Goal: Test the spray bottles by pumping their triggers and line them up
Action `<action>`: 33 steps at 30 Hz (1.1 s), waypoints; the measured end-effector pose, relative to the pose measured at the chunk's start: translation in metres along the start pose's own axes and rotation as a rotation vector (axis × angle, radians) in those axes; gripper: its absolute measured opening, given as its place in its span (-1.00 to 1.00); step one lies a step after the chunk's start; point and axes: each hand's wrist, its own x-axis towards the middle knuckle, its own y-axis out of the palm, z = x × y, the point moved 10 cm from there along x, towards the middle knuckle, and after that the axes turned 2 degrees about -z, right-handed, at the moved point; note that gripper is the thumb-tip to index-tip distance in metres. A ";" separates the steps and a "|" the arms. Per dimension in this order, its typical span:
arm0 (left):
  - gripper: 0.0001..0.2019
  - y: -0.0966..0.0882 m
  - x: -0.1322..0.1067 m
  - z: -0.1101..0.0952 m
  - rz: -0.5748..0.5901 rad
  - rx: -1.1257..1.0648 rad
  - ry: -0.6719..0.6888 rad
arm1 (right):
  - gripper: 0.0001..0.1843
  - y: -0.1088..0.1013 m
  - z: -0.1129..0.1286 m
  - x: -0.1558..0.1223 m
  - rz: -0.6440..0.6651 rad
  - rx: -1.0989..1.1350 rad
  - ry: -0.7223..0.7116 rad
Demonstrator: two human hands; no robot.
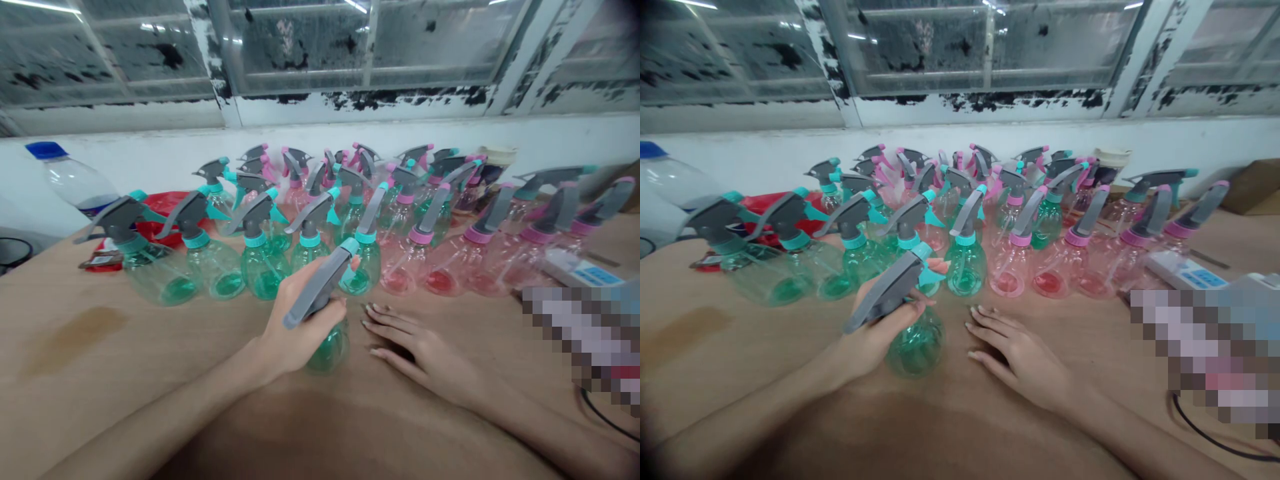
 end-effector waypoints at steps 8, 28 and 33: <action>-0.69 0.004 -0.001 0.007 0.056 -0.088 -0.068 | -0.53 0.000 0.001 0.001 0.013 -0.018 0.012; -0.81 -0.003 0.000 -0.003 0.016 0.061 -0.017 | -0.54 0.000 0.000 0.000 -0.010 0.002 0.003; -0.68 0.002 -0.002 0.004 0.029 0.067 0.025 | -0.53 0.000 0.000 0.000 -0.035 0.003 -0.017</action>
